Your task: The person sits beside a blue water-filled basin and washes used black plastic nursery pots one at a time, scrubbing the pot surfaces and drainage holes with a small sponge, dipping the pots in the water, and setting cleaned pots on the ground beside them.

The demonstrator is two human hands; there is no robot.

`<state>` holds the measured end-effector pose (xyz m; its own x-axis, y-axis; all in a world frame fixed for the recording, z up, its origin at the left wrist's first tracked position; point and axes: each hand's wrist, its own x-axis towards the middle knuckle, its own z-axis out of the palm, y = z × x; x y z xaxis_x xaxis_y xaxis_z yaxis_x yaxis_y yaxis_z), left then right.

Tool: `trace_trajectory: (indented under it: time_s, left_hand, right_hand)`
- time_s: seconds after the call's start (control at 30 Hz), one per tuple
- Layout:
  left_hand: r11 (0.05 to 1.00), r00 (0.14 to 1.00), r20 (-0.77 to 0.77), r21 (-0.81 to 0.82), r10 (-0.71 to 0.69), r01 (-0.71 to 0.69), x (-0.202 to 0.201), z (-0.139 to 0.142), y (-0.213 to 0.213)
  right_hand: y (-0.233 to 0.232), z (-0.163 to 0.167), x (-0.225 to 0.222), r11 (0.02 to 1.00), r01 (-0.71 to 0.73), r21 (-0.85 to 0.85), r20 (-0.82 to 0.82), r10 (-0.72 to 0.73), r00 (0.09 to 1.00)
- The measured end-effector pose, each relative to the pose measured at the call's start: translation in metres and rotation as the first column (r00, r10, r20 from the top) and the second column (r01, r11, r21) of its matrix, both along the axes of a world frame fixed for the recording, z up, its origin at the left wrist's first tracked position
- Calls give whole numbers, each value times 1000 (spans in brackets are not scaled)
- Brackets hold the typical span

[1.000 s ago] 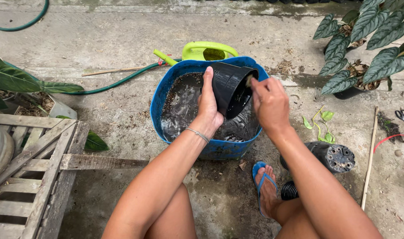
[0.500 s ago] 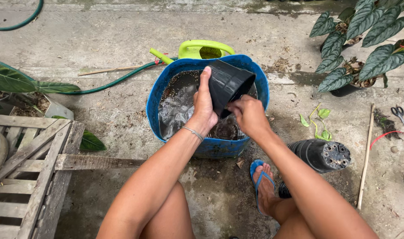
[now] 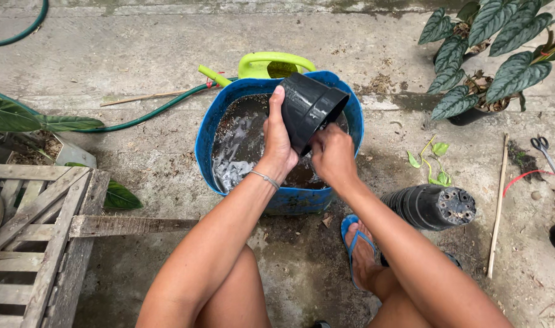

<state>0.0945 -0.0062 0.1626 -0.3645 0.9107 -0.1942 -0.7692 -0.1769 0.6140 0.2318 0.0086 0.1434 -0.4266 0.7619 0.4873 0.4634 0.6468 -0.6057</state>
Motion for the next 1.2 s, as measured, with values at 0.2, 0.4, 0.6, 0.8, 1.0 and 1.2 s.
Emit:
trace_trajectory:
  time_s: [0.2,0.4,0.6,0.8,1.0,1.2]
  left_hand:
    - [997,1000,7,73,-9,8,-15,2,3]
    - [971,973,116,159,-200,180,-21,8,0]
    - [898,894,128,173,-428,405,-31,10,1]
    - [962,960,59,31,-274,272,-20,11,3]
    - [976,976,64,82,-208,203,-10,16,5]
    - [969,977,77,165,-200,185,-9,13,4]
  right_hand:
    - [-2,17,-4,961,-96,-260,-117,67,991]
    - [19,42,26,991,134,13,-289,-125,949]
    - [28,51,41,955,125,271,-145,-88,985]
    - [21,49,37,891,94,445,-3,-104,995]
    - [28,35,31,867,111,486,113,-188,976]
    - [3,14,5,971,85,225,-13,-84,996]
